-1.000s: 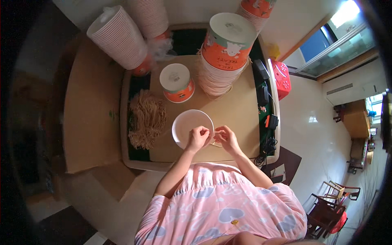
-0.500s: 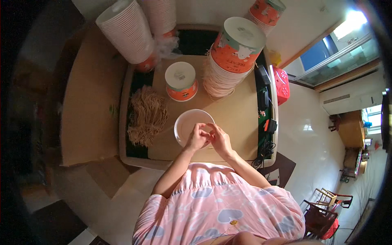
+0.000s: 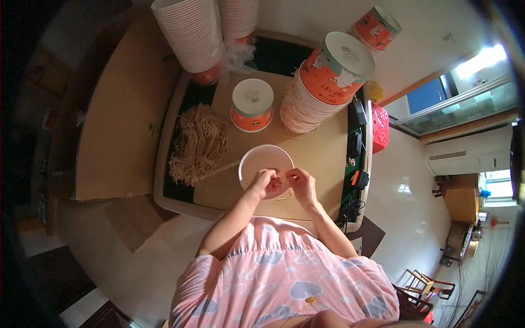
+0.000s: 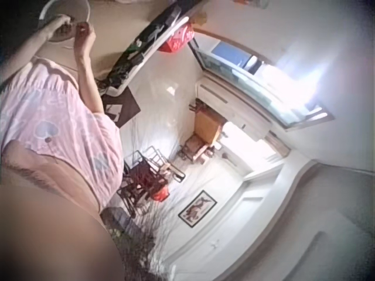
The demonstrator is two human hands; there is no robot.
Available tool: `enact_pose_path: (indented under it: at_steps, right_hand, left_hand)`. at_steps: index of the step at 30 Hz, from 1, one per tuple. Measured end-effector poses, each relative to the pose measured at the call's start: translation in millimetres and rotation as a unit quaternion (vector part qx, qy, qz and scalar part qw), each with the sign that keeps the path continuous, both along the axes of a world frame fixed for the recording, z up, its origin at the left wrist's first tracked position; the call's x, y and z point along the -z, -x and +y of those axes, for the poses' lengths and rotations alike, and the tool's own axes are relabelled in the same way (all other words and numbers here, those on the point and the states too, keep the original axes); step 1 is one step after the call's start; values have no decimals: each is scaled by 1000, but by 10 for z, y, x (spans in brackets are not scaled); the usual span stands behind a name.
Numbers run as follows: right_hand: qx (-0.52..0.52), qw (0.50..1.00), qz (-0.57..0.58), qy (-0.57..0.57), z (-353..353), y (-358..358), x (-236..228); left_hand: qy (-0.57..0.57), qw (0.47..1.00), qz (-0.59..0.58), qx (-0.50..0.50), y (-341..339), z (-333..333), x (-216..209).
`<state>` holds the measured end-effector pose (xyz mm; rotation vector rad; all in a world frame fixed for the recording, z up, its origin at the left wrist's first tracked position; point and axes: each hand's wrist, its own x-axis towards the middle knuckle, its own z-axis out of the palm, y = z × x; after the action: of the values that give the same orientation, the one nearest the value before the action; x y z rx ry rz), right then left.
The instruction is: Attaching handles to paper buckets and stacking them.
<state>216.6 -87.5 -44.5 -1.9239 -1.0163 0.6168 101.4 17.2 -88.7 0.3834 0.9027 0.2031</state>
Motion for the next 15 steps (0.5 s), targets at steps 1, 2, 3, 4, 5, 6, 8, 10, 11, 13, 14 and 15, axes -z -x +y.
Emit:
enact_pose_path:
  at_steps: [1, 2, 3, 4, 5, 6, 8, 10, 11, 13, 14, 15]
  right_hand:
    - [-1, 1000, 0, 0, 5, -20, -9]
    - [3, 999, 35, 1, 20, -31, -63]
    - [7, 997, 71, 3, 26, -35, -93]
    - [6, 998, 70, 3, 24, -33, -94]
    - [-3, 999, 37, -3, 19, -36, -92]
    - [-13, 1000, 3, -8, 13, -38, -90]
    - [-19, 1000, 3, -7, -18, -32, -70]
    - [-27, 1000, 4, -7, -60, -18, -27]
    - [-17, 1000, 19, 4, -90, -19, -14]
    - [-8, 999, 34, 15, -126, -52, 7]
    - [-25, 999, 12, 18, -132, -61, -33]
    - [-42, 999, -9, 21, -137, -65, -68]
  left_hand:
    - [27, 999, -3, 24, -19, 9, 10]
    - [54, 997, -6, 48, -27, 10, 35]
    - [54, 997, -7, 47, -11, 15, 90]
    - [94, 987, -89, 95, 18, 30, 166]
    - [132, 966, -171, 144, 22, 40, 217]
    - [132, 966, -173, 143, 5, 38, 267]
    - [287, 846, -410, 185, -31, 28, 360]
    - [220, 930, -256, 149, -72, -58, 438]
    - [148, 978, -91, 111, -101, -87, 404]
    - [135, 981, -68, 120, -124, -95, 340]
    - [121, 983, -44, 129, -127, -90, 271]
    - [122, 983, -44, 130, -117, -71, 203]
